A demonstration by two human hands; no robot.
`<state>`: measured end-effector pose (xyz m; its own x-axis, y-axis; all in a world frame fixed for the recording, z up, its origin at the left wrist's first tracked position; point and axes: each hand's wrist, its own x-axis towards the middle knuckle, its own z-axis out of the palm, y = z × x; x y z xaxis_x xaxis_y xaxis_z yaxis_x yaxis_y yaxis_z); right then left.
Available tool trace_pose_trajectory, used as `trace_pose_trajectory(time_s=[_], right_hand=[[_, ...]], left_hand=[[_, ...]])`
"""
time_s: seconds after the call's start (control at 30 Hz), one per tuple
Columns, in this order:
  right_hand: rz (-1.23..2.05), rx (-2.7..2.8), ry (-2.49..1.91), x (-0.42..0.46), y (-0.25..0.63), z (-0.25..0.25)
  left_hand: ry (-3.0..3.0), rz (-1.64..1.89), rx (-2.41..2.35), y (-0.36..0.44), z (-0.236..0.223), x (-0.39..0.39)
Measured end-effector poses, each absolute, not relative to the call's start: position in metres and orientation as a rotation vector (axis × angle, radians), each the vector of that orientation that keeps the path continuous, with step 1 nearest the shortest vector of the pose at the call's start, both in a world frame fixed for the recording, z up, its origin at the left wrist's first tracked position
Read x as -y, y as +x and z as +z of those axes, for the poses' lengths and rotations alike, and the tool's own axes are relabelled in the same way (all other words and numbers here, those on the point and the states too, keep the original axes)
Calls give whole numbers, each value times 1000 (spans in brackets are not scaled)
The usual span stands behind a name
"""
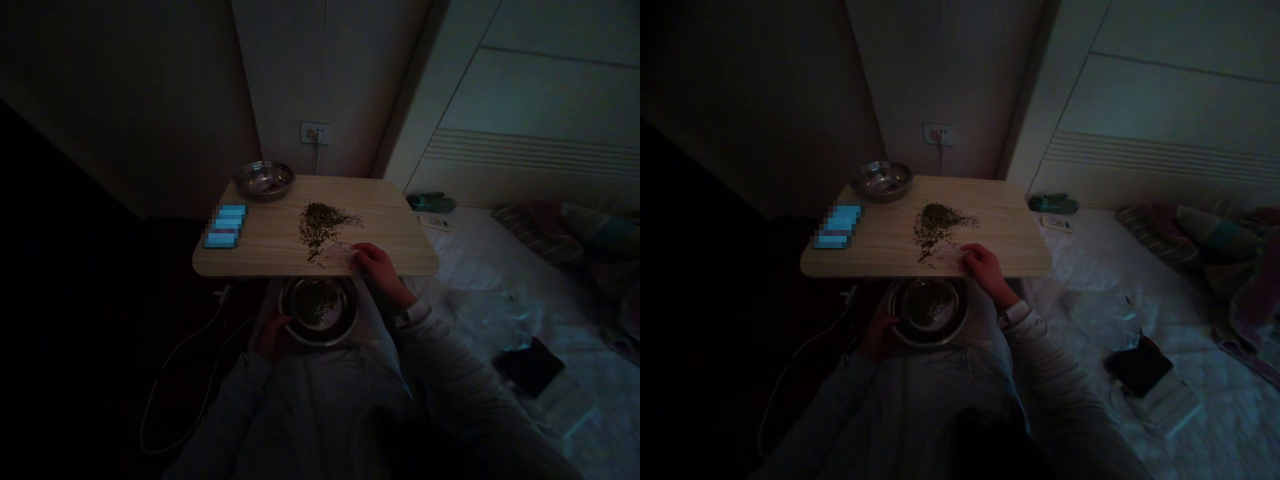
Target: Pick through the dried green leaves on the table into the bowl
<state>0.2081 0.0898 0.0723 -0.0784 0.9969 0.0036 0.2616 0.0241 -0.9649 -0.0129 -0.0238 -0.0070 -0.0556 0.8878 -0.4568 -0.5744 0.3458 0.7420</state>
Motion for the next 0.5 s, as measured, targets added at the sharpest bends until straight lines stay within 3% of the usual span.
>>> trace_pose_trajectory(time_s=[0.5], right_hand=[[1078,1503,-1365,-92,209,68]], left_hand=[[281,1208,-1108,-14,-8,24]])
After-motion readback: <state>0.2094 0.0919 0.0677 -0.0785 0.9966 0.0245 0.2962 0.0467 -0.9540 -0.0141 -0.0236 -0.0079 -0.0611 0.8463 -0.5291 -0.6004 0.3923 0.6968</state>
